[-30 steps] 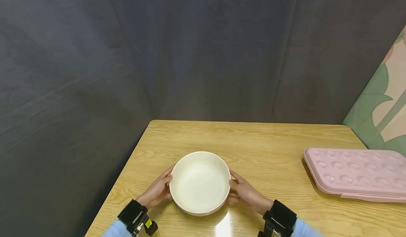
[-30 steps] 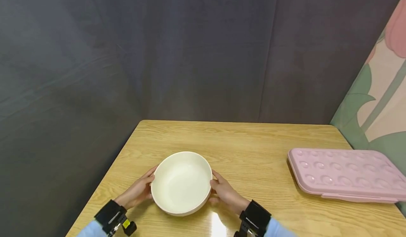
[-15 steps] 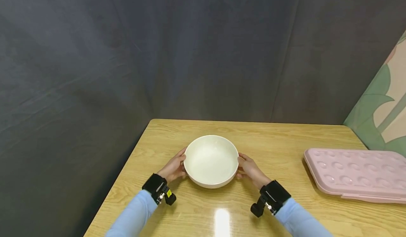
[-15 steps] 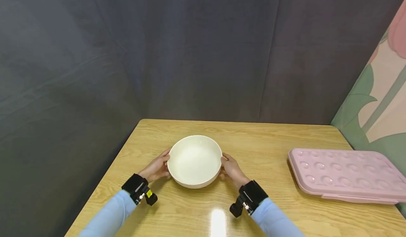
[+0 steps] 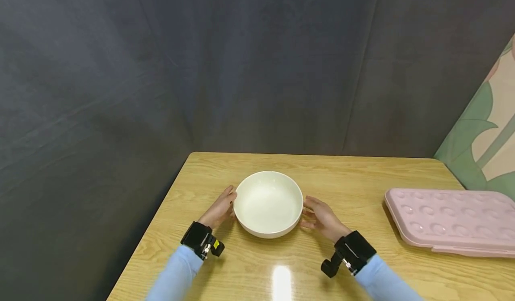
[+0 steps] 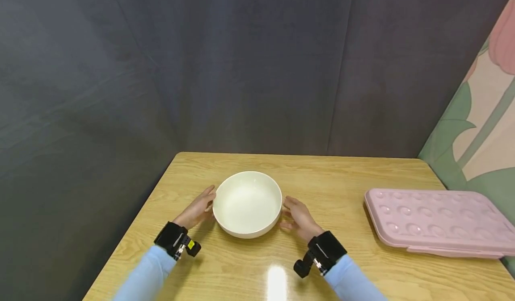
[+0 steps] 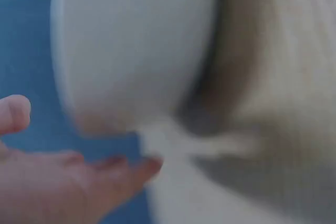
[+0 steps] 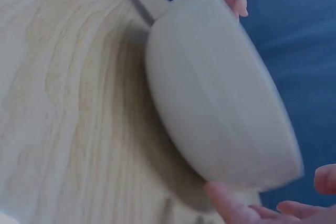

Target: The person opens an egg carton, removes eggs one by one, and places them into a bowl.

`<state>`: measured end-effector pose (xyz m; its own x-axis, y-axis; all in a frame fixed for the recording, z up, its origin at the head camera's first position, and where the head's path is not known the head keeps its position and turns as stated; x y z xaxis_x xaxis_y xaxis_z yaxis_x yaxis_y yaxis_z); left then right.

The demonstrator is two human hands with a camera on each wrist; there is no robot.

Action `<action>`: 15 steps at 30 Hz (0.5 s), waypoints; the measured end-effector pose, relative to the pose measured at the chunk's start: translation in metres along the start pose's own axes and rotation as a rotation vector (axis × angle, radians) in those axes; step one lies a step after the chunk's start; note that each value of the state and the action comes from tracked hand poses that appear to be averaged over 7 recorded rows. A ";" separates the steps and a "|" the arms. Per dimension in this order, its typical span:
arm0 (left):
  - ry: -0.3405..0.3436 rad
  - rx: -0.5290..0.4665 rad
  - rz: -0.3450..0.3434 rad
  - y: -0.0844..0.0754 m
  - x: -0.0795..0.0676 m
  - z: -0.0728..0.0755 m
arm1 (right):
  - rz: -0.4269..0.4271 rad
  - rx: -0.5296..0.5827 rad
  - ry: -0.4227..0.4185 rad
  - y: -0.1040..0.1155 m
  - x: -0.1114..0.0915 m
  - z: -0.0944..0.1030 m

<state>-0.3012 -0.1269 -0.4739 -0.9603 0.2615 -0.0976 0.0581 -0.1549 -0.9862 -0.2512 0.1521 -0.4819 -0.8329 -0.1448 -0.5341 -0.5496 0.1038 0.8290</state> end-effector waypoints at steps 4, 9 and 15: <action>-0.076 0.253 -0.200 -0.048 -0.012 -0.018 | 0.074 -0.031 -0.008 0.018 -0.028 0.027; 0.004 0.452 -0.482 -0.097 -0.044 -0.078 | 0.237 -0.226 -0.134 0.037 -0.064 0.086; 0.387 0.433 -0.548 -0.097 -0.065 -0.169 | 0.460 -0.035 -0.353 0.018 -0.054 0.246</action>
<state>-0.1980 0.0324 -0.3949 -0.6542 0.7071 0.2685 -0.5821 -0.2439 -0.7757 -0.2318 0.4035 -0.4791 -0.9599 0.2452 -0.1357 -0.1286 0.0447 0.9907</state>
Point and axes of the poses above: each hand's wrist, its own x-axis towards the middle knuckle, its own z-axis out of the back of the hand, y = z × x, the point moved 5 cm from there along x, towards the middle knuckle, and after that the axes turned 11 degrees about -z, right-handed, at the moved point
